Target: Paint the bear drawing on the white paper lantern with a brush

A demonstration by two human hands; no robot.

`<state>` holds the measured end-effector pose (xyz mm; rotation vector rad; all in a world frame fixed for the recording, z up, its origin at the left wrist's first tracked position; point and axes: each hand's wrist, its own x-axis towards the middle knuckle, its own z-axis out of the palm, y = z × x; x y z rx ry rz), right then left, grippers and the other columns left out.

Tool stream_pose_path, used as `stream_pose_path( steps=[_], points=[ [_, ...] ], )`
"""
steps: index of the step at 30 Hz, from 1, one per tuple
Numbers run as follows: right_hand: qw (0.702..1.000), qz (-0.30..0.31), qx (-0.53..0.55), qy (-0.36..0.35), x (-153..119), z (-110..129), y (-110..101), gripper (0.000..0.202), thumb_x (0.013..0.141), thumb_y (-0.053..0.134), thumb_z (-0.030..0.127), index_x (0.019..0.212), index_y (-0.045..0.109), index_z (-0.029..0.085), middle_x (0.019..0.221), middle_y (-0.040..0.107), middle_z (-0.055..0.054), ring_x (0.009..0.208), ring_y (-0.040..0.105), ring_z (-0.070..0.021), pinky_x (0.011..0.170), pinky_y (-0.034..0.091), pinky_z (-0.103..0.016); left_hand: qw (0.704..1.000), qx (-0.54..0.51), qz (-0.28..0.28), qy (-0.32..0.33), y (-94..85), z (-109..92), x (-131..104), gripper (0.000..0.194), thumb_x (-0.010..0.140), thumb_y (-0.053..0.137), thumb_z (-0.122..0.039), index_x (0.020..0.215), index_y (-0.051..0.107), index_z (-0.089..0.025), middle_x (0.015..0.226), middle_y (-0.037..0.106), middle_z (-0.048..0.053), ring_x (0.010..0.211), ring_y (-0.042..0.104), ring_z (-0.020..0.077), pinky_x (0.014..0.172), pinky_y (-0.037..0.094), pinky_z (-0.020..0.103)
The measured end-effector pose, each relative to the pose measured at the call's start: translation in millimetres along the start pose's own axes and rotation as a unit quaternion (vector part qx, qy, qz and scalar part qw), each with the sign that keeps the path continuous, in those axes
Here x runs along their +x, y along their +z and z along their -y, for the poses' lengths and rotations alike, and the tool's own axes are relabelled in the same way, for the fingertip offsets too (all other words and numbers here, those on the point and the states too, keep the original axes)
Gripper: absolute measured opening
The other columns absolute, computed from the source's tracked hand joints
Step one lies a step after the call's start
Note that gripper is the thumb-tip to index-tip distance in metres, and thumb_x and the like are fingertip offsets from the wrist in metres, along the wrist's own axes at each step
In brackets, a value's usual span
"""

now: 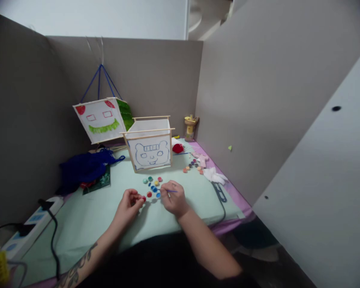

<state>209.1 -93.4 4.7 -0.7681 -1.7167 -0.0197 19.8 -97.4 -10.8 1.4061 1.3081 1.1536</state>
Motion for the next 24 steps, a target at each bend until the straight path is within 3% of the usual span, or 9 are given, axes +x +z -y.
stream_pose_path(
  steps=[12,24],
  points=[
    [1.000,0.018,0.004,0.004,-0.3,1.4,0.2,0.015,0.083,0.044,0.014,0.075,0.055,0.018,0.061,0.054,-0.002,0.059,0.050,-0.0147,0.059,0.044,-0.029,1.000,-0.002,-0.004,0.019,-0.4,2.2,0.7,0.033,0.070,0.060,-0.033,0.090,0.039,-0.019,0.077,0.059,0.002,0.067,0.056,0.0144,0.064,0.044,0.029],
    [1.000,-0.001,0.004,-0.002,-1.5,0.2,-0.4,0.014,0.082,0.043,0.014,0.075,0.054,0.019,0.062,0.055,-0.002,0.059,0.050,-0.0152,0.059,0.044,-0.030,1.000,0.000,-0.011,0.015,-0.6,-0.5,0.2,0.033,0.068,0.061,-0.034,0.089,0.039,-0.020,0.077,0.058,0.001,0.068,0.056,0.0149,0.066,0.043,0.029]
  ],
)
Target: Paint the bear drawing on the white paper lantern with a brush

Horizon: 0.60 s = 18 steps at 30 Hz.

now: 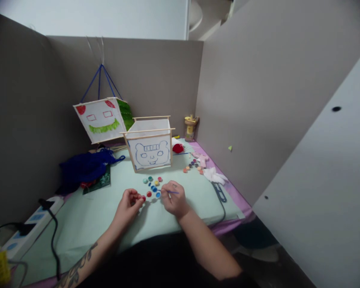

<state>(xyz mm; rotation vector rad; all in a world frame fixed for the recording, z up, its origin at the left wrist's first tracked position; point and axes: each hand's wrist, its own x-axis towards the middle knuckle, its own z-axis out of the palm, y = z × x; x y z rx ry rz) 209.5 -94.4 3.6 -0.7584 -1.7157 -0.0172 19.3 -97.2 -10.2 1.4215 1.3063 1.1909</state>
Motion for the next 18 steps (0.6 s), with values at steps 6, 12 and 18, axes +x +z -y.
stream_pose_path(
  steps=[6,12,18],
  points=[
    [1.000,0.010,-0.003,-0.005,-0.1,0.3,0.1,0.014,0.082,0.044,0.013,0.074,0.054,0.019,0.061,0.054,-0.002,0.058,0.049,-0.0146,0.058,0.043,-0.029,1.000,0.005,-0.002,0.009,-0.3,2.3,0.6,0.032,0.069,0.060,-0.033,0.089,0.039,-0.020,0.077,0.058,0.001,0.068,0.055,0.0146,0.066,0.043,0.029],
    [1.000,0.007,0.010,0.005,-0.1,0.3,0.1,0.015,0.083,0.043,0.014,0.074,0.054,0.019,0.061,0.055,-0.002,0.060,0.051,-0.0148,0.058,0.044,-0.029,1.000,0.005,-0.005,0.010,0.1,-0.2,0.1,0.031,0.069,0.060,-0.033,0.088,0.040,-0.020,0.076,0.058,0.001,0.067,0.056,0.0148,0.065,0.043,0.029],
    [1.000,0.000,0.000,0.003,-0.8,-0.3,0.2,0.014,0.082,0.044,0.014,0.075,0.055,0.019,0.061,0.054,-0.002,0.058,0.050,-0.0149,0.058,0.043,-0.029,1.000,0.004,-0.006,0.007,-0.4,2.3,0.9,0.033,0.069,0.061,-0.035,0.089,0.040,-0.020,0.077,0.058,0.001,0.068,0.056,0.0153,0.066,0.043,0.030]
  ],
)
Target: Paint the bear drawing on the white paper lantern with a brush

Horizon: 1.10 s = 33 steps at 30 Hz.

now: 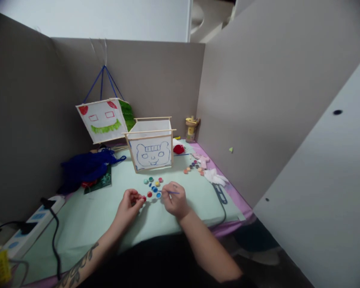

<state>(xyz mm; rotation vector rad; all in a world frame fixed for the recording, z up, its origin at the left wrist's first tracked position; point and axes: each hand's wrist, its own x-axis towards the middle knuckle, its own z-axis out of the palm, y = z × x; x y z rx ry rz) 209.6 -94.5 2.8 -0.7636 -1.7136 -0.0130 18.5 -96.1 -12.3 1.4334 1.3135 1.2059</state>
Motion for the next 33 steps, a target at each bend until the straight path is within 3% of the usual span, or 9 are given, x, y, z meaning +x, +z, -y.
stream_pose_path(
  steps=[14,21,33],
  points=[
    [0.999,0.039,-0.004,0.016,-1.9,-2.9,1.5,0.012,0.081,0.045,0.014,0.077,0.056,0.019,0.064,0.056,-0.003,0.062,0.051,-0.0155,0.061,0.043,-0.029,1.000,-0.003,0.000,-0.003,0.3,3.0,1.4,0.034,0.069,0.061,-0.036,0.090,0.039,-0.020,0.077,0.058,0.001,0.069,0.057,0.0156,0.066,0.043,0.030],
    [1.000,0.011,-0.009,0.010,-1.7,-1.8,-0.6,0.013,0.079,0.044,0.014,0.073,0.054,0.019,0.061,0.054,-0.002,0.060,0.050,-0.0154,0.060,0.043,-0.029,1.000,-0.012,-0.012,-0.014,0.7,-0.8,0.3,0.035,0.065,0.063,-0.036,0.087,0.041,-0.020,0.075,0.058,0.000,0.067,0.056,0.0152,0.063,0.043,0.029],
    [0.999,0.033,-0.006,0.016,-1.1,-0.9,0.0,0.013,0.079,0.043,0.012,0.073,0.054,0.018,0.063,0.053,-0.002,0.062,0.049,-0.0157,0.060,0.042,-0.030,1.000,0.001,-0.007,-0.006,0.2,1.6,0.4,0.034,0.068,0.062,-0.036,0.088,0.040,-0.020,0.076,0.058,0.001,0.069,0.057,0.0159,0.065,0.043,0.030]
  ],
)
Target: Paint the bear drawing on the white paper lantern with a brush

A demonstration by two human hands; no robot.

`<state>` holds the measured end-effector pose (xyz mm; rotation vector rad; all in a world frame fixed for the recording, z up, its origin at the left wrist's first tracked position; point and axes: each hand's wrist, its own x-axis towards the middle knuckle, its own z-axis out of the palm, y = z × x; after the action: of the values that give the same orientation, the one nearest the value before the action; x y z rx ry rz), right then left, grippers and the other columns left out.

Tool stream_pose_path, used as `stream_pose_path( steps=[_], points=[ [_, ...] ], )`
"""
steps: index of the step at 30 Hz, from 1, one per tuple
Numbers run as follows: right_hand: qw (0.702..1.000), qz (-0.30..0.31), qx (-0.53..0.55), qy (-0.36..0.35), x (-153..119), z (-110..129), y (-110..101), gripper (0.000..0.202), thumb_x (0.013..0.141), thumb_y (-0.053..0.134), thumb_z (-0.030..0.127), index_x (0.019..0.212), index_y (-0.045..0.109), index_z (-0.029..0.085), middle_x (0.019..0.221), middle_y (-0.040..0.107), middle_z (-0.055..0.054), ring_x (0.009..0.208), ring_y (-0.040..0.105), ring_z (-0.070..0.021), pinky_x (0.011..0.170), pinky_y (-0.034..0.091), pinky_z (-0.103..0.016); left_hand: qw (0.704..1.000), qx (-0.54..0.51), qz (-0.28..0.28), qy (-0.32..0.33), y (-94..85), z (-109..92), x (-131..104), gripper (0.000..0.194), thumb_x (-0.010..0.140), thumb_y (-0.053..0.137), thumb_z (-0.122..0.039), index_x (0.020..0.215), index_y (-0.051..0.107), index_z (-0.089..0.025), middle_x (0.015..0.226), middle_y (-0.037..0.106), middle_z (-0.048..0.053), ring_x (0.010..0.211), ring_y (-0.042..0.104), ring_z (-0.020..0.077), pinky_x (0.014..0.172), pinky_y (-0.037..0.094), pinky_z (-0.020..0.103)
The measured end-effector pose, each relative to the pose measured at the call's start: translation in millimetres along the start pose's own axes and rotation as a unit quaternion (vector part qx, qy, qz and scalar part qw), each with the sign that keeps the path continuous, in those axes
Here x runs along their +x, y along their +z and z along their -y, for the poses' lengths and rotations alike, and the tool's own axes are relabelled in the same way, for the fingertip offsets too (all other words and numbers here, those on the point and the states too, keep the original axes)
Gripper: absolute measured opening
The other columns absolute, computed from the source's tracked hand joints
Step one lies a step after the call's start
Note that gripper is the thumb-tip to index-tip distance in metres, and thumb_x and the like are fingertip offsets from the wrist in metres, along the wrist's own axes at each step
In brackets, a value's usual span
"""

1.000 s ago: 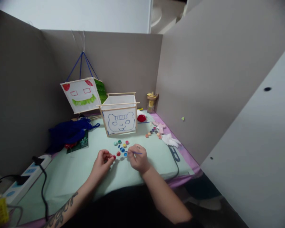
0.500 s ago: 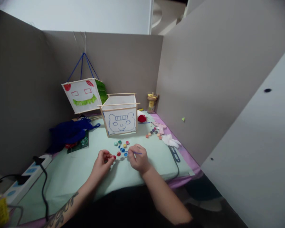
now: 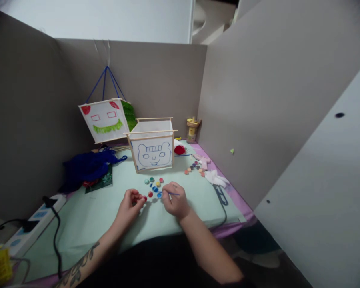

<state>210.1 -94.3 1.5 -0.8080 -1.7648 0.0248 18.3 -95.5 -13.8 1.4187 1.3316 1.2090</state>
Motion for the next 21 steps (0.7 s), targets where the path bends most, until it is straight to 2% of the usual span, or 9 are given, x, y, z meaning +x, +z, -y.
stream_pose_path(
  steps=[8,14,21],
  points=[
    [1.000,0.009,0.007,-0.006,-1.8,-2.2,0.6,0.012,0.078,0.045,0.012,0.075,0.054,0.018,0.065,0.053,-0.003,0.064,0.050,-0.0160,0.062,0.042,-0.030,1.000,-0.008,0.002,-0.006,0.3,-3.7,-0.9,0.035,0.067,0.062,-0.036,0.088,0.040,-0.020,0.076,0.058,0.001,0.069,0.057,0.0162,0.065,0.043,0.030],
    [1.000,-0.018,0.002,-0.008,-2.2,-1.1,-0.5,0.012,0.078,0.044,0.012,0.074,0.053,0.019,0.063,0.052,-0.002,0.062,0.049,-0.0156,0.061,0.042,-0.029,1.000,0.007,0.000,0.004,0.0,-1.3,-0.1,0.033,0.068,0.061,-0.034,0.088,0.040,-0.019,0.076,0.058,0.001,0.068,0.056,0.0153,0.066,0.044,0.030],
    [0.999,-0.004,-0.032,0.000,-1.0,-2.4,1.9,0.012,0.079,0.045,0.014,0.073,0.053,0.019,0.063,0.053,-0.002,0.061,0.049,-0.0154,0.061,0.042,-0.029,1.000,0.020,0.004,0.004,0.3,-2.5,-0.6,0.033,0.070,0.060,-0.035,0.089,0.039,-0.019,0.077,0.058,0.001,0.068,0.056,0.0149,0.066,0.044,0.030]
  ],
)
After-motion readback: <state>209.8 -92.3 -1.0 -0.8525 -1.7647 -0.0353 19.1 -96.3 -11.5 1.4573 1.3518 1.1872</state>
